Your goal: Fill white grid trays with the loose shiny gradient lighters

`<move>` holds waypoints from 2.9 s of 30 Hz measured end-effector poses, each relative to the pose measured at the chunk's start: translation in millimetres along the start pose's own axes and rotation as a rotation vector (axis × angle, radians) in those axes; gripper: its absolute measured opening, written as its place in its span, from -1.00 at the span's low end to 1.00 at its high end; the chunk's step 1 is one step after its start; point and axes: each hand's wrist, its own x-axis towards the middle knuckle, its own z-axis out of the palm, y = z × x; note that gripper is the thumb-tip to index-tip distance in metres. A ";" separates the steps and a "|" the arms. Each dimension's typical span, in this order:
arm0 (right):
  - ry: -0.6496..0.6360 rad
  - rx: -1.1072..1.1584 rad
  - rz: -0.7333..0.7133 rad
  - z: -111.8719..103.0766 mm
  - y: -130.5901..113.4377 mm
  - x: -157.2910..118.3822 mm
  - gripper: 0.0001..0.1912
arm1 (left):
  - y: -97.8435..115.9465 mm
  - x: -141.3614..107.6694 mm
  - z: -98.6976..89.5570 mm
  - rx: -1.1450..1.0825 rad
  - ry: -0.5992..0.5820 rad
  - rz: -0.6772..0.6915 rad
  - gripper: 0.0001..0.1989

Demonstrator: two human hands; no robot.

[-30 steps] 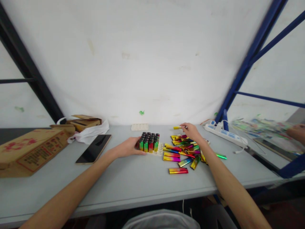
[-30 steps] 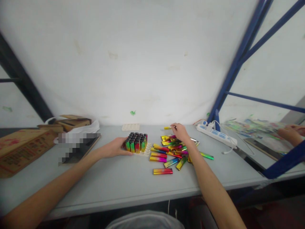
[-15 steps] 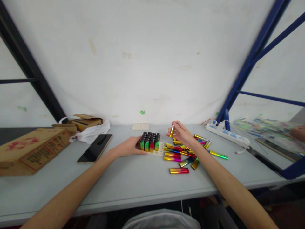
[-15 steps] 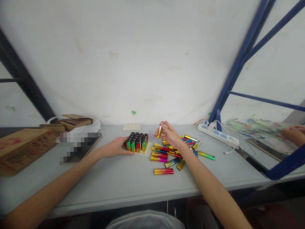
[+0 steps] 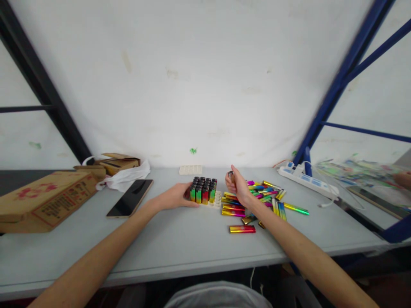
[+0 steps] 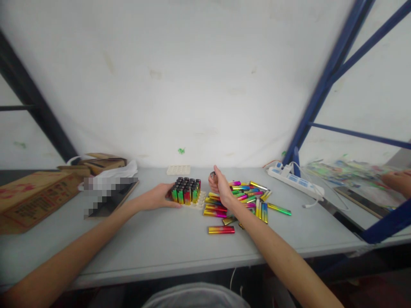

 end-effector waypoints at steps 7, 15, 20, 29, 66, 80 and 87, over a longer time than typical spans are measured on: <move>0.087 -0.081 0.037 7.2 3.2 -4.4 -0.62 | 2.5 -0.3 0.0 -0.030 -0.012 -0.009 -0.32; 0.001 -0.114 -0.023 4.5 4.6 -1.5 -0.42 | 1.9 -0.8 -0.4 -0.018 -0.012 -0.021 -0.30; -0.047 -0.169 -0.198 5.1 1.7 -2.0 -0.42 | 2.0 -1.0 0.1 -0.036 0.000 0.007 -0.31; -0.006 -0.746 -0.480 4.2 -10.9 -19.3 -0.61 | 0.8 0.2 1.4 -0.012 -0.003 -0.001 -0.34; 0.023 -1.140 -0.535 -33.2 -17.3 -10.0 -0.67 | 1.7 -0.6 0.5 -0.023 0.003 -0.009 -0.32; -0.092 -1.407 -0.213 -108.9 -12.9 11.0 -0.70 | -0.3 -0.1 0.9 -0.011 0.003 -0.020 -0.29; -0.120 -1.295 -0.148 -112.1 -27.6 1.7 -0.70 | -2.0 -0.2 1.7 -0.002 0.013 -0.014 -0.29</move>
